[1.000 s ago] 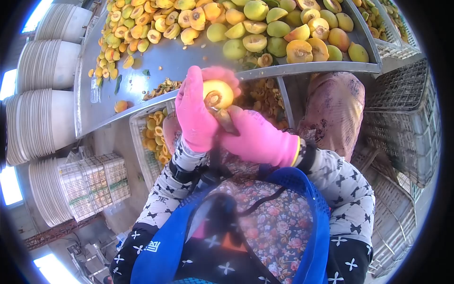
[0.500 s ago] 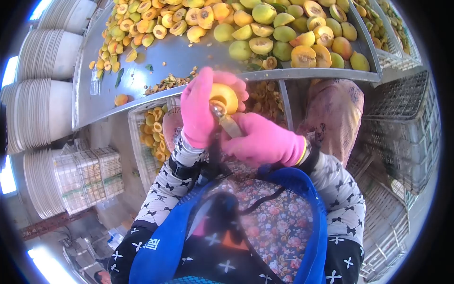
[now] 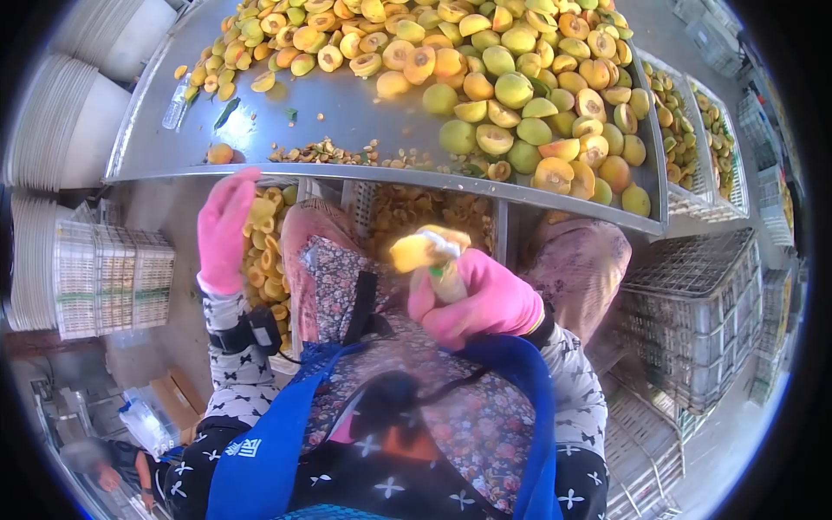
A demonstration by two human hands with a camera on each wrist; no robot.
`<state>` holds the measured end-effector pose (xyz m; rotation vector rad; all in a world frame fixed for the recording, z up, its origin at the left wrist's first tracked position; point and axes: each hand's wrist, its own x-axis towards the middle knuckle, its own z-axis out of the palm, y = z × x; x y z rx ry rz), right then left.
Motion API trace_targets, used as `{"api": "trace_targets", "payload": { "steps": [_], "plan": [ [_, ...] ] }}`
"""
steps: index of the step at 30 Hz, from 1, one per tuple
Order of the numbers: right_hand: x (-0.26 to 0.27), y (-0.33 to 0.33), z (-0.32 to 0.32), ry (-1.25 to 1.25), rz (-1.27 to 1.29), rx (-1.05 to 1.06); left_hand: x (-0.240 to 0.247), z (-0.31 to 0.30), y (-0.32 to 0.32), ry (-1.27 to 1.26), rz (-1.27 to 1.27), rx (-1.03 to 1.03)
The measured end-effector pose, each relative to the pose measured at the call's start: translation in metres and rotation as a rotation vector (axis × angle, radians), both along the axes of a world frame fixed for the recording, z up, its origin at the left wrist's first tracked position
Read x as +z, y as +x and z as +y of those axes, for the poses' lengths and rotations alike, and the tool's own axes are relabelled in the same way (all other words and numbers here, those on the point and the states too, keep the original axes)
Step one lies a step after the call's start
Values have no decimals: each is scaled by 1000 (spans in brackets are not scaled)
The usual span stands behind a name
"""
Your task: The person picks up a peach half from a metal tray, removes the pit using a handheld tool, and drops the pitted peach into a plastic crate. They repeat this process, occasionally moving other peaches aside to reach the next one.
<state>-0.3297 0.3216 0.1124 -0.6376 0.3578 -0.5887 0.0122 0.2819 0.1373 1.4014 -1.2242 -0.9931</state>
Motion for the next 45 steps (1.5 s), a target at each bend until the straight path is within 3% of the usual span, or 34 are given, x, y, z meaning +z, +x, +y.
{"api": "trace_targets", "payload": {
  "steps": [1,3,5,7,8,10,12,13,14,16,17,19,22,23,26,30,33,35,37,38,41,43,45],
  "plan": [
    [7,6,-1,7,35,7,2,6,1,47,299,58],
    [1,21,-10,-266,223,-32,4,18,-25,-110,186,-211],
    [2,33,-10,-439,381,-71,12,26,-67,-84,262,-491],
    [-9,42,-8,-554,417,-194,5,32,-86,-44,97,-611],
    [-17,44,-5,-605,442,-271,1,32,-91,10,128,-543],
    [-31,50,-1,-860,768,-549,-12,25,-104,112,193,-434],
    [-47,46,-2,-1137,1022,-837,-26,21,-108,327,476,-421],
    [-52,42,-2,-1016,1016,-888,-33,18,-106,440,607,-406],
    [-56,37,-1,-895,1001,-932,-39,15,-99,444,497,-428],
    [-57,24,2,-590,910,-972,-46,0,-85,313,5,-538],
    [-63,13,3,-626,988,-975,-47,-10,-83,237,-244,-585],
    [-51,2,2,-537,937,-928,-43,-36,-96,99,-275,-503],
    [-49,-1,-5,-179,722,-895,-55,-95,-135,85,-344,-443],
    [-50,-1,-7,-176,689,-898,-64,-115,-151,108,-412,-440],
    [-50,-5,-10,-135,641,-895,-103,-149,-193,-39,-1002,-465],
    [-48,-16,-9,-67,647,-869,-101,-156,-195,-4,-1006,-562],
    [-45,-17,-9,-65,638,-836,-90,-136,-160,270,-12,-610],
    [-43,-14,-7,-94,686,-770,-72,-112,-147,65,222,-627],
    [-35,-5,-7,-364,887,-712,-54,-86,-140,-5,445,-620],
    [-32,0,-7,-501,988,-674,-49,-73,-142,34,550,-610],
    [-45,16,-4,-953,1055,-833,-48,-44,-150,221,968,-550],
    [-46,21,-5,-1036,1112,-862,-55,-35,-154,317,1185,-520],
    [-43,20,-6,-1075,1167,-840,-56,-30,-157,347,1202,-527]
  ]
}}
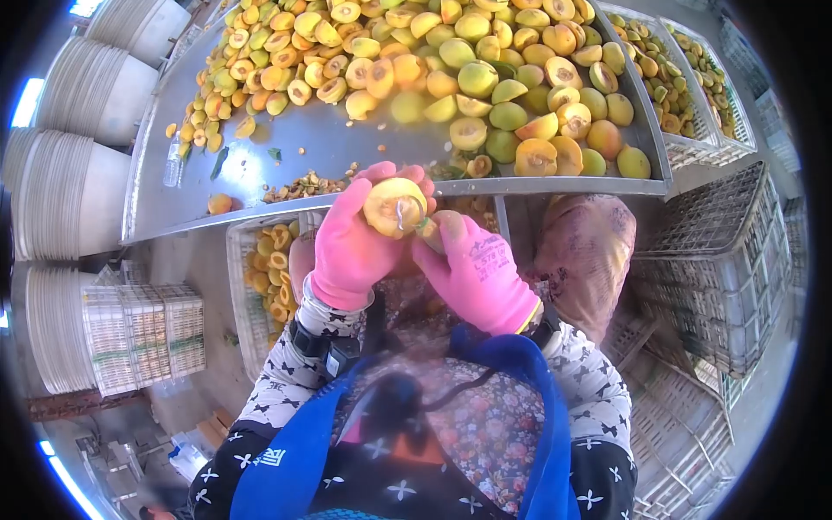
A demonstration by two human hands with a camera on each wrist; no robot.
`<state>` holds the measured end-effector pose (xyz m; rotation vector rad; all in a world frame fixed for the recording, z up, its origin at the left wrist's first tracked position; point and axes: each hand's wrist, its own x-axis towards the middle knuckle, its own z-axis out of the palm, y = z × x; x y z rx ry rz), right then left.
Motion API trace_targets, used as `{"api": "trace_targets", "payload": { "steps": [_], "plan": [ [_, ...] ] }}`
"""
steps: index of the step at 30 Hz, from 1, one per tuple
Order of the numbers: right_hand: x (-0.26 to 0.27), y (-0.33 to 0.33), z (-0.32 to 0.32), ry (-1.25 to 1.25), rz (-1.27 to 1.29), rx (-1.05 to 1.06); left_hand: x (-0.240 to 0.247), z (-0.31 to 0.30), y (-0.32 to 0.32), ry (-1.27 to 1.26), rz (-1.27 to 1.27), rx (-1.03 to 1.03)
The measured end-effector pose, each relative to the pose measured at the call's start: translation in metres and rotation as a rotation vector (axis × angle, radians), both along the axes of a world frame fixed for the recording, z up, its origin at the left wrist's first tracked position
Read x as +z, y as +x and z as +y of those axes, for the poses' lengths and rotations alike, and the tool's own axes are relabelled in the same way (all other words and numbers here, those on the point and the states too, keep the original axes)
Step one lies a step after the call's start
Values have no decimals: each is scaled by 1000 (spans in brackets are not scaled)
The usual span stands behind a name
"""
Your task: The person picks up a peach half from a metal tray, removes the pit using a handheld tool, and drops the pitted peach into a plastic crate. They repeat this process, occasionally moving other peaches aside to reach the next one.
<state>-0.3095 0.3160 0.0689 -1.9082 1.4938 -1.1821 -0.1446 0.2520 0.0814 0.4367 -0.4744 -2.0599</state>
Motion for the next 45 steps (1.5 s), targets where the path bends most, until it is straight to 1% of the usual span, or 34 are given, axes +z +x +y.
{"api": "trace_targets", "payload": {
  "steps": [2,3,6,9,12,14,17,20,21,24,25,27,28,30,31,34,36,38,40,41,44,45],
  "plan": [
    [-1,0,1,7,37,-14,-3,2,-2,30,0,-5],
    [-1,-1,1,10,54,-21,-1,4,-5,19,-31,7],
    [2,-3,2,121,153,-7,6,12,-16,-4,-139,52],
    [-1,-5,4,153,204,47,7,16,-18,4,-241,88],
    [-14,-5,6,196,115,102,8,18,-18,20,-294,107],
    [-17,0,9,191,15,96,8,19,-21,1,-325,142],
    [-12,1,6,214,-59,74,17,16,-26,-141,-436,148],
    [-13,3,6,256,-88,94,9,-8,-12,-82,-441,-19],
    [-14,4,4,264,-98,98,2,-4,-17,-316,-638,84],
    [-22,9,7,267,-196,131,6,12,-40,-180,-657,407],
    [-22,7,8,269,-158,141,2,12,-44,-159,-651,456],
    [-23,2,9,275,-80,168,-2,5,-34,-238,-764,264],
    [-27,1,9,301,-82,184,-4,1,-27,-274,-820,164],
    [-35,-1,6,355,-89,217,-11,-9,-19,-271,-806,73],
    [-35,0,4,424,-133,235,-11,-11,-18,-273,-800,27],
    [-37,11,5,346,-231,186,4,-2,-26,-157,-833,139],
    [-27,12,4,574,-351,214,0,8,-36,-180,-754,275],
    [-12,4,-2,802,-490,249,-1,9,-37,-130,-637,289],
    [5,-7,-7,1040,-644,298,3,4,-33,1,-487,191],
    [18,-8,-9,1060,-564,275,0,3,-31,14,-496,163],
    [-30,13,8,461,-144,150,0,10,-35,-131,-780,274],
    [-29,14,8,432,-229,157,1,12,-39,-97,-766,340]
  ]
}}
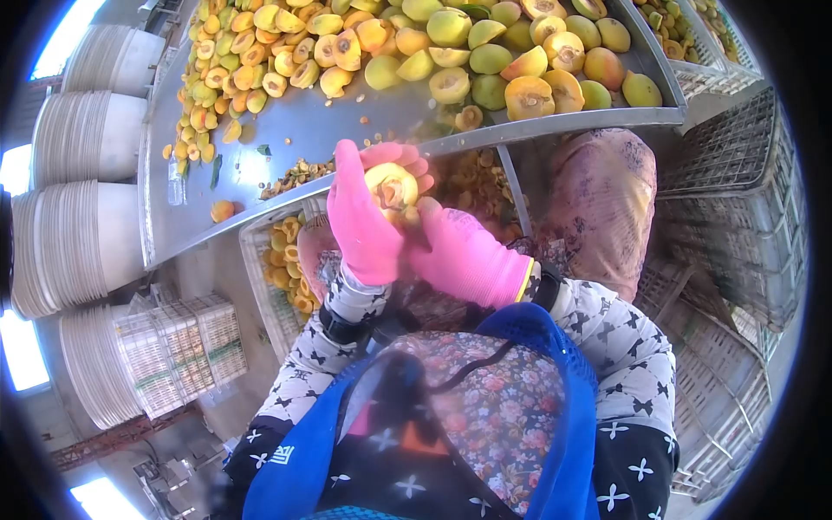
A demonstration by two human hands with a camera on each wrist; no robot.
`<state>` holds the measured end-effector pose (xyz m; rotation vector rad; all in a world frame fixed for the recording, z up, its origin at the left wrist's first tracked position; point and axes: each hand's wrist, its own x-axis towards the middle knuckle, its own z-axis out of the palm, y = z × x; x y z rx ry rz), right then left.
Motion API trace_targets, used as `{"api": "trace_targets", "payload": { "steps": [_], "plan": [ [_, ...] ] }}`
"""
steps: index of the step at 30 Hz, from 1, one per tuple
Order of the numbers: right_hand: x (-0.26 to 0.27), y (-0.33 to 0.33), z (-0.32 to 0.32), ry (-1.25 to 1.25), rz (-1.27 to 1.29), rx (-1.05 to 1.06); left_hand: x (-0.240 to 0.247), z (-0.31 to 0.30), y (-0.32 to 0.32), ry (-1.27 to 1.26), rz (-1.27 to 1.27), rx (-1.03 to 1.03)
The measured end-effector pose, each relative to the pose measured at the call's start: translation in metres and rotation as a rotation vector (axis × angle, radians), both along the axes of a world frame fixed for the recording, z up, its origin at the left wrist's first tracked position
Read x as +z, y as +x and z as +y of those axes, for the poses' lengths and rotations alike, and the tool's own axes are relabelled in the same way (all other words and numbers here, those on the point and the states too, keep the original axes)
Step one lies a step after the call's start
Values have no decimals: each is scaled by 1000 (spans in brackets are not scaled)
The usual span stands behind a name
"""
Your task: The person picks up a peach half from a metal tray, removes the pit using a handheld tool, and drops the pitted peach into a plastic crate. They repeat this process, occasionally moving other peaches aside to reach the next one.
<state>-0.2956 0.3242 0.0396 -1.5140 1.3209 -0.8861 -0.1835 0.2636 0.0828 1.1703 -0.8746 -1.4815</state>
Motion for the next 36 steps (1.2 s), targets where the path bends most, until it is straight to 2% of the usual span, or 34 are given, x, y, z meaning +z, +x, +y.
{"api": "trace_targets", "payload": {
  "steps": [3,6,9,12,15,18,21,24,27,30,33,36],
  "plan": [
    [13,-5,-3,170,-115,65,2,1,-3,-106,-5,17],
    [41,-13,-12,603,-304,108,-2,1,-11,-178,-39,66],
    [26,-17,-11,643,-475,197,-5,-4,-3,7,-7,-2],
    [40,-29,-14,703,-321,254,-2,-17,17,185,14,-341],
    [29,-16,-7,540,-257,156,-4,-23,22,48,-108,-459],
    [36,-18,-11,716,-583,197,2,-3,-3,54,-12,-33],
    [40,-27,-15,830,-561,256,2,-1,-6,92,38,-12],
    [39,-25,-15,729,-334,222,-5,-17,16,53,-61,-392],
    [30,-24,-12,749,-465,234,-8,-17,19,50,-147,-389],
    [29,-32,-17,844,-584,384,-6,-12,22,32,-128,-347],
    [23,-12,-9,534,-219,171,-9,-8,11,44,-147,-196],
    [32,-20,-16,819,-522,273,-6,-6,9,100,-70,-112]
  ]
}}
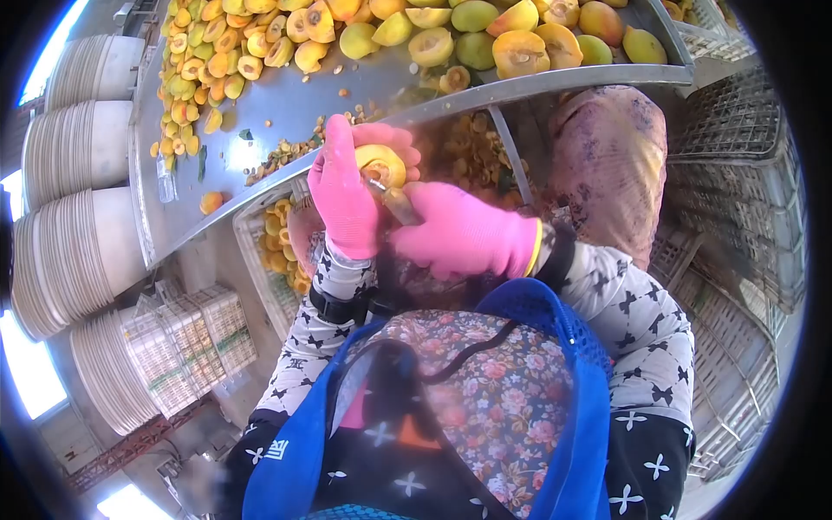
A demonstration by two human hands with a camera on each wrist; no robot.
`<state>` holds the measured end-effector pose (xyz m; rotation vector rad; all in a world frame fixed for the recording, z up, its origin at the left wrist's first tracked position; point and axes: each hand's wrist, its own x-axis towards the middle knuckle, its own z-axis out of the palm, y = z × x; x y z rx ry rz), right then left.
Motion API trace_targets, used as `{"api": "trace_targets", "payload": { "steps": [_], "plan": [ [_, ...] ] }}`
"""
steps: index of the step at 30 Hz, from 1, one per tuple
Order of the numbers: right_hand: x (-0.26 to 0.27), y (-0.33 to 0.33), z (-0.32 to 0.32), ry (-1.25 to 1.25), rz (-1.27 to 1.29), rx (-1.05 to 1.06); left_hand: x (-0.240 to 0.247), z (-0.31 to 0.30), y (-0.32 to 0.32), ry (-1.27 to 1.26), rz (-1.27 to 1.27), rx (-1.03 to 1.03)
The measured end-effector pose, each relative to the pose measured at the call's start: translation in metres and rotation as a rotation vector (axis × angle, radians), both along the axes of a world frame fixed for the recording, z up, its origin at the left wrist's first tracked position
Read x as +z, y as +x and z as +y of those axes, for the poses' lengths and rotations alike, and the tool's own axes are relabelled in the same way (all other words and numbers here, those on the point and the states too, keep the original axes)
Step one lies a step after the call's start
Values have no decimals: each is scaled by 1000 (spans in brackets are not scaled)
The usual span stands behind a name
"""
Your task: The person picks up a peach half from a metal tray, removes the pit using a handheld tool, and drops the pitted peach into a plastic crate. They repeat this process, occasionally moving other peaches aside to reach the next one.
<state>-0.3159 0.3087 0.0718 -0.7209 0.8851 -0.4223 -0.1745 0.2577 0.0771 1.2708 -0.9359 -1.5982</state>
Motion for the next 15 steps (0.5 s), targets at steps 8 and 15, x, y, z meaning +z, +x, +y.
{"api": "trace_targets", "payload": {
  "steps": [8,15],
  "plan": [
    [1,-6,-1,-44,-51,78,-3,5,1,-163,-108,-78],
    [-12,-18,3,43,-388,111,20,-11,12,-112,33,-468]
  ]
}}
